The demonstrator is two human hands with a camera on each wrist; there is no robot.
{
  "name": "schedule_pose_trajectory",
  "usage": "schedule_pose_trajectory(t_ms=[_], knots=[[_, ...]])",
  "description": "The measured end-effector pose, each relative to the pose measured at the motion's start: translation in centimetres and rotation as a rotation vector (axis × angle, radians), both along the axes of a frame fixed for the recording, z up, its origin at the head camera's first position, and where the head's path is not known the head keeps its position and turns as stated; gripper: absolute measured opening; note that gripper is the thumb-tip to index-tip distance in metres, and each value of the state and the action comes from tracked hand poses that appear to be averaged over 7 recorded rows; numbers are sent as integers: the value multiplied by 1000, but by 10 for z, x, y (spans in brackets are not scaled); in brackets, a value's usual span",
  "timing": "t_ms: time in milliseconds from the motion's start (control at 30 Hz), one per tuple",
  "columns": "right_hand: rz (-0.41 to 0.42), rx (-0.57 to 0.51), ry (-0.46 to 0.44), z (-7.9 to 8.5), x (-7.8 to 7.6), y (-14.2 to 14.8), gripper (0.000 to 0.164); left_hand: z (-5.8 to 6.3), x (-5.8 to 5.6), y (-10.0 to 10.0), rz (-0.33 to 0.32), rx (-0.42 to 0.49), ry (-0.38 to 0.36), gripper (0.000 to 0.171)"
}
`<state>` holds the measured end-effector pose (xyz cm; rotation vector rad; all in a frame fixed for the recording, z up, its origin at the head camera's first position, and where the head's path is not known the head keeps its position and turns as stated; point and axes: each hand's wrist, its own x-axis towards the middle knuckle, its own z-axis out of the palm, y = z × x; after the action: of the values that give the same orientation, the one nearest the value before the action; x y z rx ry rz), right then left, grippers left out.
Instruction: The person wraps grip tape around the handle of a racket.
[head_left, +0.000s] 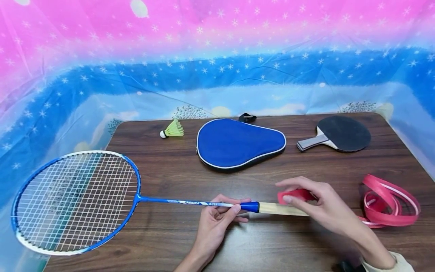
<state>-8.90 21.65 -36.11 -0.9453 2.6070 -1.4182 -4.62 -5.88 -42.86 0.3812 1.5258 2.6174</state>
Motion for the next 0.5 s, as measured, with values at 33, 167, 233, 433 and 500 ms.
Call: schedule_pose_trajectory(t_ms=[33, 167, 233, 433, 500], knots=[[18, -2, -9, 1, 0, -5, 40, 0, 0, 0, 0, -4, -3, 16], [120, -85, 26, 5, 1, -23, 34, 1, 1, 0, -3, -11, -17, 17], [160, -133, 67, 8, 2, -32, 34, 1, 1, 0, -4, -11, -12, 16], [161, -160, 116, 4, 4, -43, 35, 1, 1, 0, -8, -10, -12, 16], [124, -130, 86, -3, 4, -42, 32, 2, 2, 0, -9, -13, -29, 17]])
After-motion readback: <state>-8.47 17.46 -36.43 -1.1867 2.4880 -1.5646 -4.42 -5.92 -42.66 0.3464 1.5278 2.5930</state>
